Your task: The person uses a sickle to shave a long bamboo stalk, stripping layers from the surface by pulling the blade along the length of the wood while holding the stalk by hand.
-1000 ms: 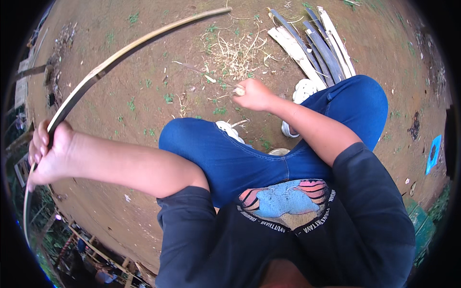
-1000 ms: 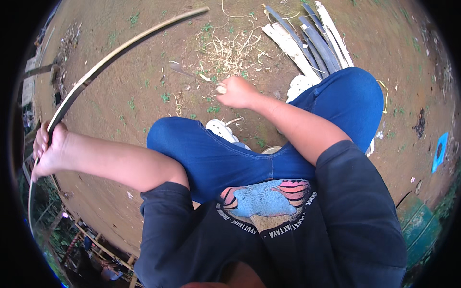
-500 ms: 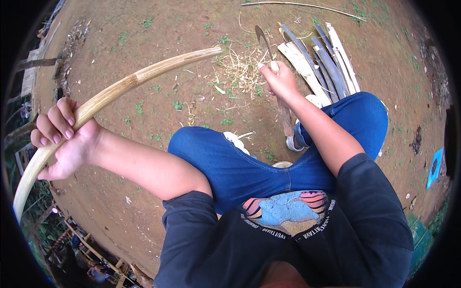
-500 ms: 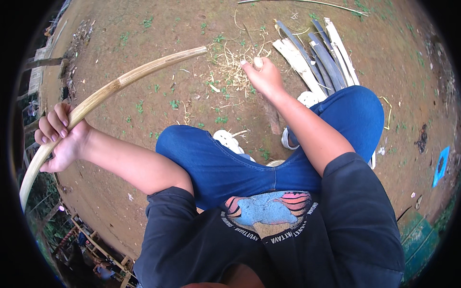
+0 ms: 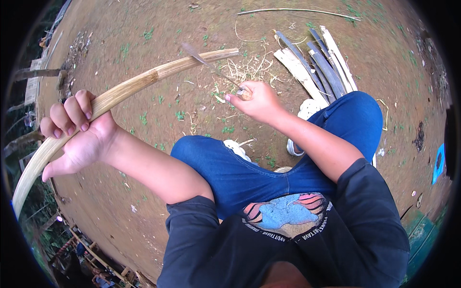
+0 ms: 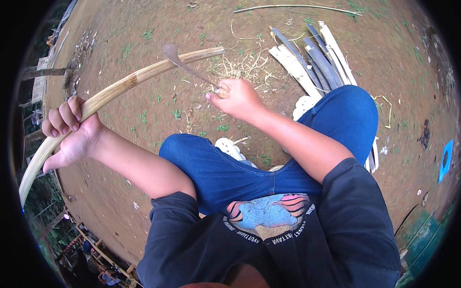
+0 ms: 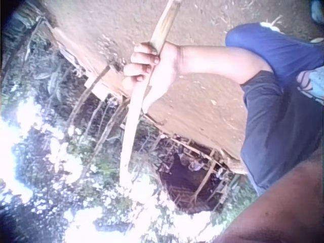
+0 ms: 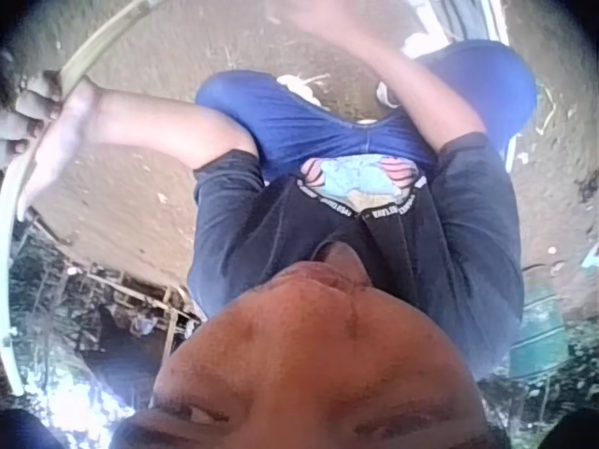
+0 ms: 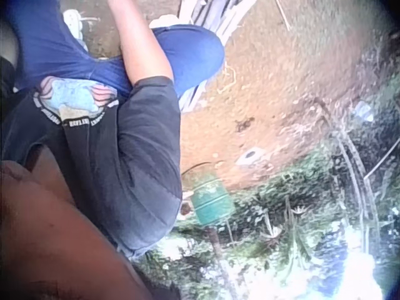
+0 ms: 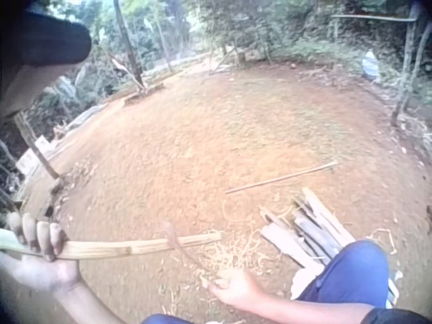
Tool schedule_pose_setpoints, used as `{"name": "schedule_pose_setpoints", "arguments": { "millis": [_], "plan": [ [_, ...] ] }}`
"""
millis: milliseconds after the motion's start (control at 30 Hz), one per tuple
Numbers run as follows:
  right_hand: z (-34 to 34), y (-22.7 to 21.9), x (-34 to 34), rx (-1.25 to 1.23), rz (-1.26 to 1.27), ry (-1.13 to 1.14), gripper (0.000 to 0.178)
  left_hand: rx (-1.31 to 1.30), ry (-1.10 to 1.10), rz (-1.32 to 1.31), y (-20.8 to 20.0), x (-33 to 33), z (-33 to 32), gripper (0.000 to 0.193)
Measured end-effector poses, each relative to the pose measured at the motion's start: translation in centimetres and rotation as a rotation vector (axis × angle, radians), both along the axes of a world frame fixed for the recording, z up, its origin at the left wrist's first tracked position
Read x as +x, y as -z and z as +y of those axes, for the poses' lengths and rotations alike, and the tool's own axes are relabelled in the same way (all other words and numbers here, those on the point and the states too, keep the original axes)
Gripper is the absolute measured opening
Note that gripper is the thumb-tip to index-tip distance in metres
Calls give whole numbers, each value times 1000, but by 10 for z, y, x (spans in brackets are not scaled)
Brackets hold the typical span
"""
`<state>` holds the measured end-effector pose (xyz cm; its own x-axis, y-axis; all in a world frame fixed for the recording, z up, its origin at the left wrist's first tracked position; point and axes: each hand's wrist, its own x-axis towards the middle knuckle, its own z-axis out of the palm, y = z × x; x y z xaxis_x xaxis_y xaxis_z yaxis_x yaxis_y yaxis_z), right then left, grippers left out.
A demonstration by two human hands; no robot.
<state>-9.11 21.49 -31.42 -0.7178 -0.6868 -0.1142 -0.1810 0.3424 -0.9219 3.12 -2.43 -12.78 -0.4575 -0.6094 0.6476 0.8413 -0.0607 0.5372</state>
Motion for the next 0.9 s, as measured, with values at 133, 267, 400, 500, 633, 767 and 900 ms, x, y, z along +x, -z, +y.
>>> {"name": "schedule_pose_setpoints", "arguments": {
  "millis": [133, 267, 400, 500, 633, 767, 900],
  "plan": [
    [-8, -18, 15, -105, -15, -136, 31, 14, -43, -29, 1, 1, -1, 75],
    [2, 26, -3, 31, -47, -59, 21, 39, -106, -10, -5, 0, 6, 74],
    [9, 62, -17, 134, -63, 84, 21, 46, -196, 11, -15, 17, 12, 74],
    [-8, 17, 1, 49, -95, -103, 21, 61, -297, -45, -8, 14, 2, 74],
    [-2, 44, 7, -8, -34, -45, 21, 92, -227, -22, -12, 10, 9, 73],
    [10, 72, -20, 228, -145, 56, 22, 74, -220, -40, -5, 4, 10, 72],
    [-9, 21, 14, -2, -134, -51, 21, 162, -312, -70, 0, 6, -2, 72]
  ]
}}
